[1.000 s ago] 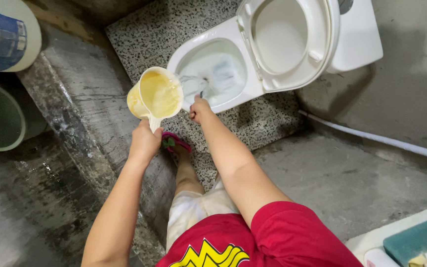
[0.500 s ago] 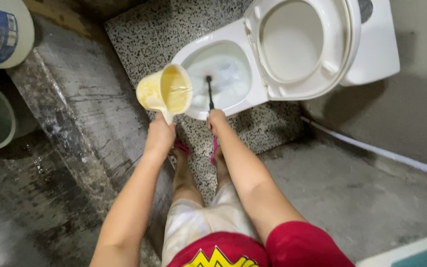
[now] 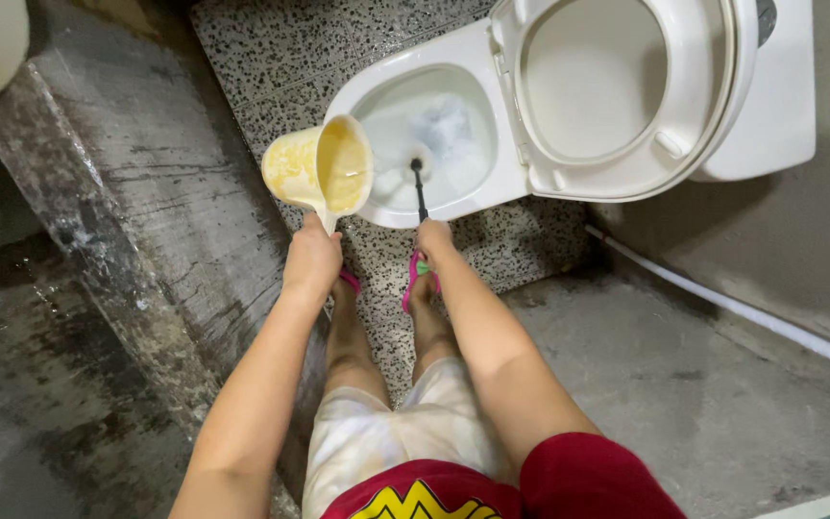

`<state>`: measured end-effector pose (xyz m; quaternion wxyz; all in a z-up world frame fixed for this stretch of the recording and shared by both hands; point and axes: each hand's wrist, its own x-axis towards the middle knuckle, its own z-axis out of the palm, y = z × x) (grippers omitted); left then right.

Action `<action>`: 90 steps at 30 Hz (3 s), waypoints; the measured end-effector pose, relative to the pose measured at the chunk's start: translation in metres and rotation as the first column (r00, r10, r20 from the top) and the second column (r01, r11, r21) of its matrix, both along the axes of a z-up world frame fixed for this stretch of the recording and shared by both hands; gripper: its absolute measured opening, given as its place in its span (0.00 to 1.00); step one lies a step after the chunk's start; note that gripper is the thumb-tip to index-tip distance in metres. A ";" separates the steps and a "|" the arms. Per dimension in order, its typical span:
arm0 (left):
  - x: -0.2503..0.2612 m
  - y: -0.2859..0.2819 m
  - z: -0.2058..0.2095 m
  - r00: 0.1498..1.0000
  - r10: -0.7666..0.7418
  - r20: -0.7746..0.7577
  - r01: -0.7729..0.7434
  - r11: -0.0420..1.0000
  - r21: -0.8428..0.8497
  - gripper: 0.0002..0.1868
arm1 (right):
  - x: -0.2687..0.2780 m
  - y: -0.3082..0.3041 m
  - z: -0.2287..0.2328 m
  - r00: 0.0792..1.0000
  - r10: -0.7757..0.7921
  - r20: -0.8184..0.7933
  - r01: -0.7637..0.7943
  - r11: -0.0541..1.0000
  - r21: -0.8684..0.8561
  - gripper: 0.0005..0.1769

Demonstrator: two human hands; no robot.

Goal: The person scrubs the interior of the toilet bowl using a brush and pours water into the bowl and over the exterior using a plastic pitcher.

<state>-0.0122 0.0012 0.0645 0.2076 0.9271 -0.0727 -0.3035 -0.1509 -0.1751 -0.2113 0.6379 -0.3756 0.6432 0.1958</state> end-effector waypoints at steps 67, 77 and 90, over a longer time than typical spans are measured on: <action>-0.017 -0.046 -0.001 0.890 -0.342 0.302 0.266 0.926 0.267 0.19 | -0.009 -0.057 0.120 0.595 -0.803 -0.030 0.392 0.258 0.883 0.22; -0.014 -0.054 0.000 0.939 -0.235 0.252 0.210 0.970 0.124 0.18 | 0.008 -0.080 0.154 0.566 -0.824 -0.011 0.461 0.305 0.833 0.19; -0.026 0.034 0.005 0.671 0.368 -0.644 -0.736 0.431 -0.521 0.16 | -0.010 -0.105 0.182 0.918 0.396 -0.022 -0.396 0.913 -0.093 0.13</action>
